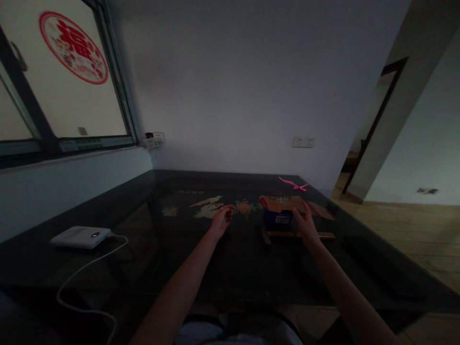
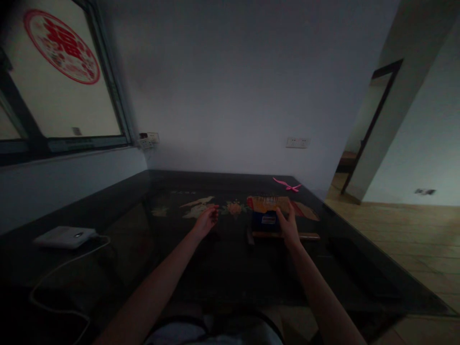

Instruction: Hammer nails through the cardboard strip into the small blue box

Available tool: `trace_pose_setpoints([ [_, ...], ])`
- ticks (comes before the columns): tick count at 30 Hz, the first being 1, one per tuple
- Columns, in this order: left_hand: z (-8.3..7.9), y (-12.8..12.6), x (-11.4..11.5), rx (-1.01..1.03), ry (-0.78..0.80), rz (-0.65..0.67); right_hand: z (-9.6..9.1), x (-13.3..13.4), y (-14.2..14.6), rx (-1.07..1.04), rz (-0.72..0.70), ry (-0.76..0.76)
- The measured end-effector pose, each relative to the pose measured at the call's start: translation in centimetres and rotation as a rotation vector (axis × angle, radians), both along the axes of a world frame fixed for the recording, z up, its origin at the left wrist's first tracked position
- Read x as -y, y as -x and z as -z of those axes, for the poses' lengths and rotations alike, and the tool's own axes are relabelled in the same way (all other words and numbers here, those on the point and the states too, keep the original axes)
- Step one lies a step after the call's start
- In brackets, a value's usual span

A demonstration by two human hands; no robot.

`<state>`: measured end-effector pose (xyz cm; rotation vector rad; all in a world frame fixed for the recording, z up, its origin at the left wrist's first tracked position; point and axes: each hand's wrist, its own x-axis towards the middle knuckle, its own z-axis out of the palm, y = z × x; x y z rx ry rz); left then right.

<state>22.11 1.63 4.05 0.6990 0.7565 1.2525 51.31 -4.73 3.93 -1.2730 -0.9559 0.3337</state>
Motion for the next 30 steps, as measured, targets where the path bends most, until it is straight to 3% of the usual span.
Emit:
trace_pose_setpoints([
  [7,-0.2,0.0,0.1,0.008,-0.001,0.002,0.6,-4.0,0.1,0.040,0.069,0.071],
  [17,0.1,-0.6,-0.1,-0.034,-0.017,0.008,1.0,-5.2,0.1,0.215,0.039,0.156],
  [26,-0.2,0.1,-0.2,-0.104,-0.094,-0.056,-0.2,-9.5,4.4,0.297,-0.147,0.239],
  [30,-0.3,0.6,-1.1,-0.345,-0.251,-0.227,-0.5,-10.1,7.7,0.344,-0.196,0.277],
])
